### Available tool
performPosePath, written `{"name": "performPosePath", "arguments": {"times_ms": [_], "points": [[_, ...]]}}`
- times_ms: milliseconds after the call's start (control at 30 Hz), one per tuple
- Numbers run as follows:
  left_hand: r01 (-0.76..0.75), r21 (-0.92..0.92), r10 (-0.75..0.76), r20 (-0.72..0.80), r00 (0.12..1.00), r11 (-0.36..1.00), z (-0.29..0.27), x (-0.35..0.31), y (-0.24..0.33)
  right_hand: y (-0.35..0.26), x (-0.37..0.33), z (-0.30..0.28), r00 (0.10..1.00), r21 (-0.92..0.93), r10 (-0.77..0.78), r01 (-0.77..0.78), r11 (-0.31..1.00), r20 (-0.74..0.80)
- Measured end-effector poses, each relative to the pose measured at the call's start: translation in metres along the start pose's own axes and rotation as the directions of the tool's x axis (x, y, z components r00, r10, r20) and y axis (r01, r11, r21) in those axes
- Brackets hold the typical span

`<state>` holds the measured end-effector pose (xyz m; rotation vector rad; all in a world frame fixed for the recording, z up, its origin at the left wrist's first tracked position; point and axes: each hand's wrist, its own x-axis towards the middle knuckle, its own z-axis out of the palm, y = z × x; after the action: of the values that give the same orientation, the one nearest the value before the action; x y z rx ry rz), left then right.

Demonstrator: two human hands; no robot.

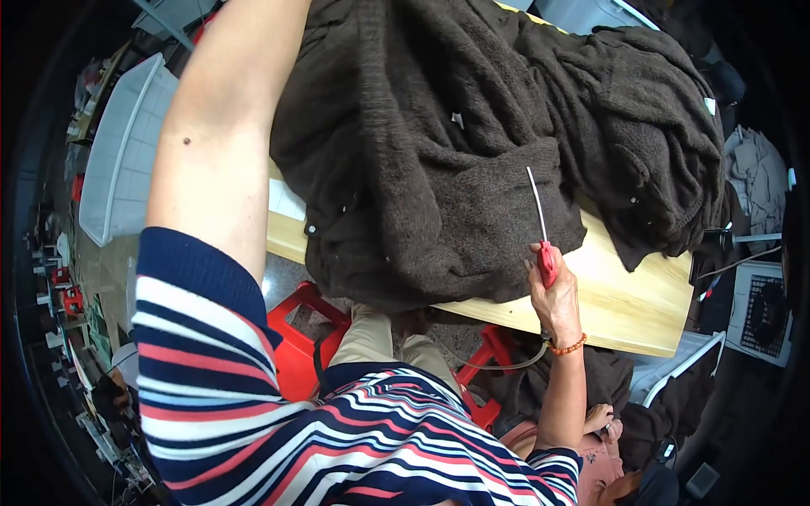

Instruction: Trimming loose threads and excess fabric from knitted garments using a pair of scissors.

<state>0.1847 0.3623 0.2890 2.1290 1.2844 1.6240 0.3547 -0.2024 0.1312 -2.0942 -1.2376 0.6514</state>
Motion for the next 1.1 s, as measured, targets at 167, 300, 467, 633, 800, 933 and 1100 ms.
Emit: {"name": "performPosePath", "arguments": {"times_ms": [167, 300, 467, 633, 800, 933, 1100], "points": [[-0.31, 0.262, 0.244, 0.254, 0.936, 0.914, -0.029, -0.169, 0.006, 0.001, -0.003, -0.012, 0.997, -0.023, 0.026, -0.028, 0.999, -0.068], [0.465, -0.162, -0.308, 0.558, 0.771, 0.87, -0.125, -0.35, -0.036, 0.009, -0.019, 0.004, 1.0, 0.027, -0.02, 0.02, 0.999, 0.02], [0.974, -0.123, -0.454, 0.869, 0.198, 0.191, -0.146, -0.447, -0.021, 0.017, -0.045, 0.064, 0.97, -0.15, -0.199, 0.219, 0.964, 0.139], [0.972, 0.047, -0.372, 0.927, 0.043, 0.23, -0.152, -0.403, -0.003, 0.034, -0.032, 0.092, 0.971, -0.27, -0.167, 0.209, 0.94, 0.169], [0.988, -0.13, -0.292, 0.951, 0.099, -0.089, -0.182, -0.338, 0.013, 0.008, -0.009, 0.026, 0.933, 0.097, -0.127, 0.099, 0.99, 0.337], [0.912, -0.406, 0.006, 0.914, 0.407, -0.053, -0.138, -0.249, 0.038, 0.009, 0.055, -0.07, 0.994, 0.403, 0.004, -0.047, 0.914, 0.107], [0.881, -0.37, 0.03, 0.918, 0.395, -0.294, -0.023, -0.196, 0.017, -0.002, 0.166, -0.107, 0.887, -0.16, -0.268, 0.223, 0.962, -0.376]]}}
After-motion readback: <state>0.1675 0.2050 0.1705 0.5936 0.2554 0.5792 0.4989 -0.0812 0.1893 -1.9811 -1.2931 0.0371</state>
